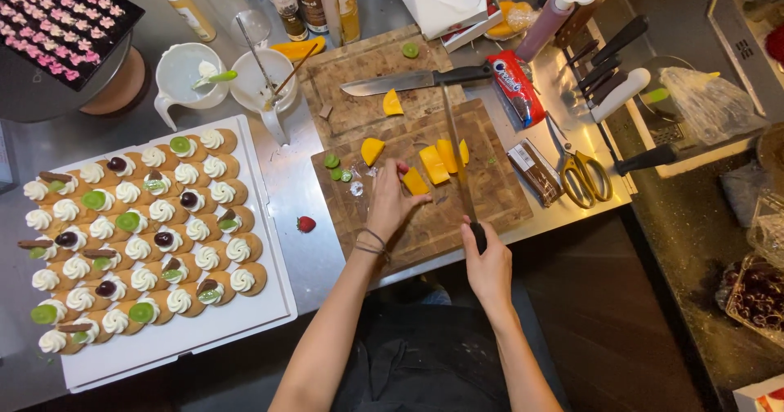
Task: Cutting mango slices, applying glaze, and decorating fruit tarts in a bakery kitchen.
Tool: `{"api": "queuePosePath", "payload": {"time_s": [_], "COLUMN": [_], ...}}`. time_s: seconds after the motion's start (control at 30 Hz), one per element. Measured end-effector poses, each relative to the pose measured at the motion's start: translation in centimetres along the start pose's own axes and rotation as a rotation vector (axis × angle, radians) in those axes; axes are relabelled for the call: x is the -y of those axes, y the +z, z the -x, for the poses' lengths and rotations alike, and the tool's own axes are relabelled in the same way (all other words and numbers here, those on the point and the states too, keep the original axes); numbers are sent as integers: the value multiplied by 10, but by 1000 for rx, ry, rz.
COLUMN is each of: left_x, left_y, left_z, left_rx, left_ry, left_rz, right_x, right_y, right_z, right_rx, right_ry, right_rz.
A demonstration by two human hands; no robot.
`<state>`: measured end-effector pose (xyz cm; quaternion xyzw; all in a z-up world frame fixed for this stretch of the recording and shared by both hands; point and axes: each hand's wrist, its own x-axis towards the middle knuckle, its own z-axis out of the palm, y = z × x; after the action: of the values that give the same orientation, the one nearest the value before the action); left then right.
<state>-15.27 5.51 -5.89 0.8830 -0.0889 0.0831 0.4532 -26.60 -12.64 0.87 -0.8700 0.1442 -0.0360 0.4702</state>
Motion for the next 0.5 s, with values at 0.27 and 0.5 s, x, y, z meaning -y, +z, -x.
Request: {"api": "queuePosePath", "payload": {"time_s": [0.27,0.5], "left_x": [-6,-3], "left_y": [-20,-11], "left_z": [27,11], "left_rx": [12,-84], "left_ry": [14,164], "left_rz": [116,-90], "right_x": [0,4], "right_y": [11,11], "right_z": [18,17], "right_rx": [94,140], "right_ry": [126,73], "right_rz": [298,583]}}
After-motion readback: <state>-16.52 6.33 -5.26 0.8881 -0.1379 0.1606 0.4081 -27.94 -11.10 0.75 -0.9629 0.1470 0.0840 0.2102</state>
